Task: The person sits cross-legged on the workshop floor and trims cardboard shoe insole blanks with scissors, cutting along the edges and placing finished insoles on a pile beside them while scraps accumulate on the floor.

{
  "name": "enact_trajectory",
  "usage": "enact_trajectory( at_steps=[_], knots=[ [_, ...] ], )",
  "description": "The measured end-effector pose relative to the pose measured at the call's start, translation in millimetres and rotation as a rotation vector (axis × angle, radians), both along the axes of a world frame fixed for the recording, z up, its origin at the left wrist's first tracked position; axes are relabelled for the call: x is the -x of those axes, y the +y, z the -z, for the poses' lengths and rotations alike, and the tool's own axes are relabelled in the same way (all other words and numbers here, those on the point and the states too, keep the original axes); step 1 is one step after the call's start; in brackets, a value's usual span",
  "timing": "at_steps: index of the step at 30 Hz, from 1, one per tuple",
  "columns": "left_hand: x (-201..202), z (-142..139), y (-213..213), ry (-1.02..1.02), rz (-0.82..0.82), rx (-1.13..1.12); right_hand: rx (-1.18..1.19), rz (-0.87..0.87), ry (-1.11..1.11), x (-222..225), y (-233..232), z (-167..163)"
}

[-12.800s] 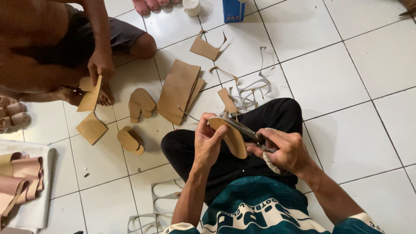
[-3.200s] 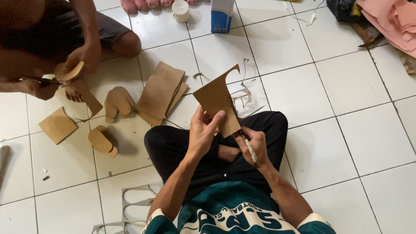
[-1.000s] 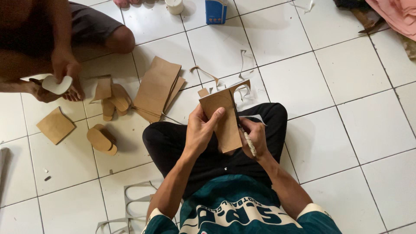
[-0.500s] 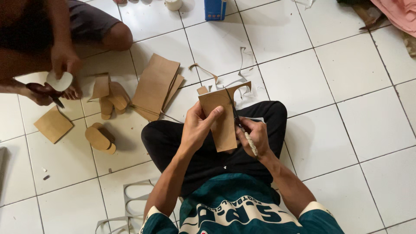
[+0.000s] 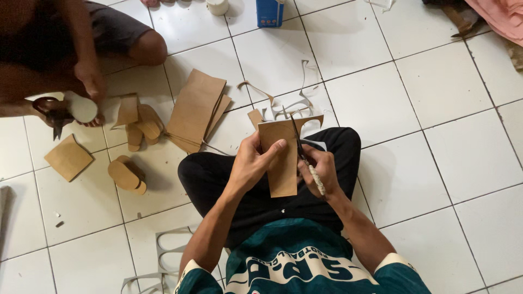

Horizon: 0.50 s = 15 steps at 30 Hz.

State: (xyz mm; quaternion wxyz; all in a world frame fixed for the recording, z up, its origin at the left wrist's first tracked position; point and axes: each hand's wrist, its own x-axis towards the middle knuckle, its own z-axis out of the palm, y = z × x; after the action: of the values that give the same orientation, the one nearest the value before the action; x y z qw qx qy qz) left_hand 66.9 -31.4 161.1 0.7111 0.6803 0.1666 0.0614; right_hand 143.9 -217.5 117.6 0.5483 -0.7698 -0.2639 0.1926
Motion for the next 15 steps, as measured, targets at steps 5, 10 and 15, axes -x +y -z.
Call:
enact_trajectory(
  at_steps=[5, 10, 15],
  knots=[
    [-3.0, -4.8, 5.2, 0.038, 0.033, -0.029, -0.08, -0.025, -0.113, 0.0, -1.6, -6.6],
    [-8.4, -11.0, 7.8, 0.063, 0.081, -0.033, -0.073, -0.017, -0.126, -1.7, -5.0, -11.9],
    [-13.0, -15.9, 9.6, 0.03, 0.122, -0.045, -0.026, 0.024, -0.14, -3.3, -7.3, -14.8]
  ],
)
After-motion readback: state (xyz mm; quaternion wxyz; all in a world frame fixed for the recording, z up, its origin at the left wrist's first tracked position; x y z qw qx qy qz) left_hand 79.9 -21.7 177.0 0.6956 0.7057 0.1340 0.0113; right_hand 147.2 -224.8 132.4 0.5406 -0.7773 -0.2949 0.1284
